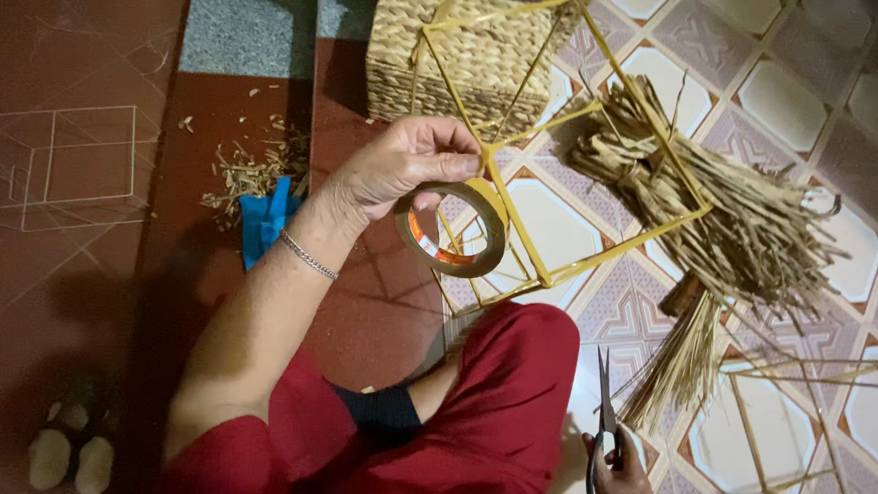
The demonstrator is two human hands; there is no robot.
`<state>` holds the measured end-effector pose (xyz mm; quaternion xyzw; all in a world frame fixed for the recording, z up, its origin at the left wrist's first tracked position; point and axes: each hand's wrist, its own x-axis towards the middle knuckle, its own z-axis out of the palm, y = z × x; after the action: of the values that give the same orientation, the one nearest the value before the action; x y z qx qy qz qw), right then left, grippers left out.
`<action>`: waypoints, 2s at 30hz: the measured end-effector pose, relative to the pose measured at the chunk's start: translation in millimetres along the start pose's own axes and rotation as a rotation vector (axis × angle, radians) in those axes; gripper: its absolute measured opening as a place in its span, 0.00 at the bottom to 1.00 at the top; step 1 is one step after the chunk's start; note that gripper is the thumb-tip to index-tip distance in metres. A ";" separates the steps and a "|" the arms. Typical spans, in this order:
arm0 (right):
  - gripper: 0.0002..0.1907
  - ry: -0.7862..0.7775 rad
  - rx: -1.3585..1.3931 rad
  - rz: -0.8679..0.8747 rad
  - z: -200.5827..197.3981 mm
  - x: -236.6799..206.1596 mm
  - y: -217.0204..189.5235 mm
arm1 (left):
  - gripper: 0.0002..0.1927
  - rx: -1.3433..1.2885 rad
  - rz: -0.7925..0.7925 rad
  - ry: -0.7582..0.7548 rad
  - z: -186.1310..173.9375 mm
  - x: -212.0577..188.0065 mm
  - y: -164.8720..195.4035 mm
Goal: The person assembles a rectangular basket frame by wrapping thin yellow strips around the corners and edges. They use scissors to trim excess material and secure the joints, working on a tiled floor with dried plant fibers nearby.
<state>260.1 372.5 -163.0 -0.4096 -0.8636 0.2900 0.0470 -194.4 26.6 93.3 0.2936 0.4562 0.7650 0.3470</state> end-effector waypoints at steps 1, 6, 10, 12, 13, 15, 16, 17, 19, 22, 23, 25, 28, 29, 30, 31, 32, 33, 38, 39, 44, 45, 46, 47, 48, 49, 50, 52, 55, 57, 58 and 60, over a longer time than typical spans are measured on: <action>0.38 0.019 -0.027 -0.001 3.2 -6.7 3.3 | 0.06 0.007 -0.004 -0.004 1.0 0.3 -3.5; 0.37 0.118 -0.242 -0.154 11.7 -27.8 11.1 | 0.05 0.020 0.003 0.008 7.8 0.8 -12.5; 0.34 0.070 -0.407 -0.137 18.5 -32.7 15.7 | 0.04 0.053 0.071 0.009 10.3 -7.1 -6.8; 0.30 -0.028 -0.527 -0.063 17.3 -26.8 17.9 | 0.03 0.079 0.050 0.034 10.8 -11.3 -2.6; 0.28 -0.101 -0.603 -0.038 14.2 -22.1 17.5 | 0.03 0.093 0.041 0.046 10.9 -13.1 -0.3; 0.24 -0.203 -0.662 -0.015 6.3 -6.5 10.6 | 0.02 0.128 0.034 0.074 12.3 -14.7 3.3; 0.21 -0.234 -0.648 -0.017 -0.4 1.9 3.8 | 0.02 0.144 0.032 0.090 12.6 -16.0 6.1; 0.20 -0.265 -0.635 -0.018 -5.9 9.3 -6.0 | 0.02 0.159 0.015 0.091 12.3 -18.2 9.6; 0.21 -0.106 -0.494 -0.146 -13.3 27.4 -34.9 | 0.01 0.192 -0.015 0.100 10.7 -22.5 17.5; 0.17 0.010 -0.179 -0.225 -18.4 44.0 -90.2 | 0.03 0.230 -0.022 0.201 8.9 -30.5 24.7; 0.15 0.051 -0.012 -0.365 -15.5 48.2 -111.2 | 0.03 0.231 -0.021 0.208 7.7 -32.7 25.6; 0.13 0.015 0.308 -0.504 -5.3 56.6 -149.7 | 0.04 0.233 -0.021 0.230 4.9 -38.2 23.7; 0.15 -0.254 0.727 -0.286 23.3 69.3 -199.6 | 0.05 0.290 -0.053 0.176 -1.7 -51.0 13.1; 0.15 -0.328 0.824 -0.188 30.3 72.6 -209.4 | 0.05 0.338 -0.083 0.137 -4.1 -57.5 7.7; 0.16 -0.400 0.920 -0.089 37.4 76.7 -217.3 | 0.05 0.386 -0.112 0.097 -6.6 -64.1 1.9; 0.17 -0.471 1.015 0.014 45.5 80.8 -223.8 | 0.06 0.436 -0.142 0.056 -7.8 -70.1 -5.7; 0.16 -0.496 1.127 0.013 53.9 85.1 -228.7 | 0.05 0.474 -0.190 0.047 -6.5 -77.1 -15.9; 0.15 -0.519 1.237 0.014 62.3 89.3 -231.7 | 0.05 0.510 -0.239 0.038 -2.9 -86.3 -27.0; 0.11 -0.594 1.663 -0.034 97.0 103.6 -226.3 | 0.13 0.841 -0.739 0.037 37.7 -99.0 -91.1; 0.11 -0.616 1.720 -0.067 103.4 104.9 -225.0 | 0.07 0.907 -0.577 -0.025 45.5 -100.7 -99.5; 0.13 -0.593 1.736 -0.102 116.1 113.8 -217.1 | 0.10 0.892 -0.285 -0.086 61.2 -97.3 -128.7; 0.13 -0.591 1.736 -0.090 116.4 116.0 -215.8 | 0.09 0.924 -0.241 -0.114 59.7 -97.2 -132.5; 0.12 -0.591 1.737 -0.082 117.0 118.3 -215.3 | 0.09 0.958 -0.194 -0.140 57.3 -96.5 -136.1; 0.12 -0.543 1.703 -0.078 117.6 119.7 -214.0 | 0.09 0.993 -0.147 -0.165 55.5 -95.6 -140.3; 0.11 -0.499 1.670 -0.075 118.1 120.4 -213.5 | 0.08 0.975 -0.119 -0.158 55.1 -94.6 -145.0; 0.11 -0.458 1.636 -0.075 119.7 121.5 -214.1 | 0.07 0.958 -0.089 -0.149 55.4 -93.6 -149.7; 0.11 -0.405 1.631 -0.103 121.4 122.2 -215.3 | 0.06 0.942 -0.058 -0.138 54.8 -93.1 -152.6; 0.12 -0.305 1.623 -0.158 127.4 125.3 -221.1 | 0.06 0.956 0.032 -0.103 54.3 -94.5 -156.2; 0.13 -0.169 1.522 -0.188 132.5 135.5 -233.3 | 0.06 0.905 -0.018 -0.062 49.8 -92.5 -157.8; 0.14 -0.141 1.540 -0.130 133.9 147.4 -243.7 | 0.07 0.873 -0.008 -0.009 44.6 -92.9 -157.0; 0.14 -0.126 1.545 -0.098 132.5 152.6 -247.7 | 0.07 0.874 0.047 0.032 41.1 -92.5 -156.4; 0.16 -0.109 1.547 -0.057 128.9 160.3 -254.1 | 0.07 0.883 0.029 0.111 33.1 -92.5 -154.2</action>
<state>-59.6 304.6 -157.7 -0.2230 -0.4267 0.8290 0.2846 -74.2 21.9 -44.4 0.3786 0.7528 0.5163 0.1526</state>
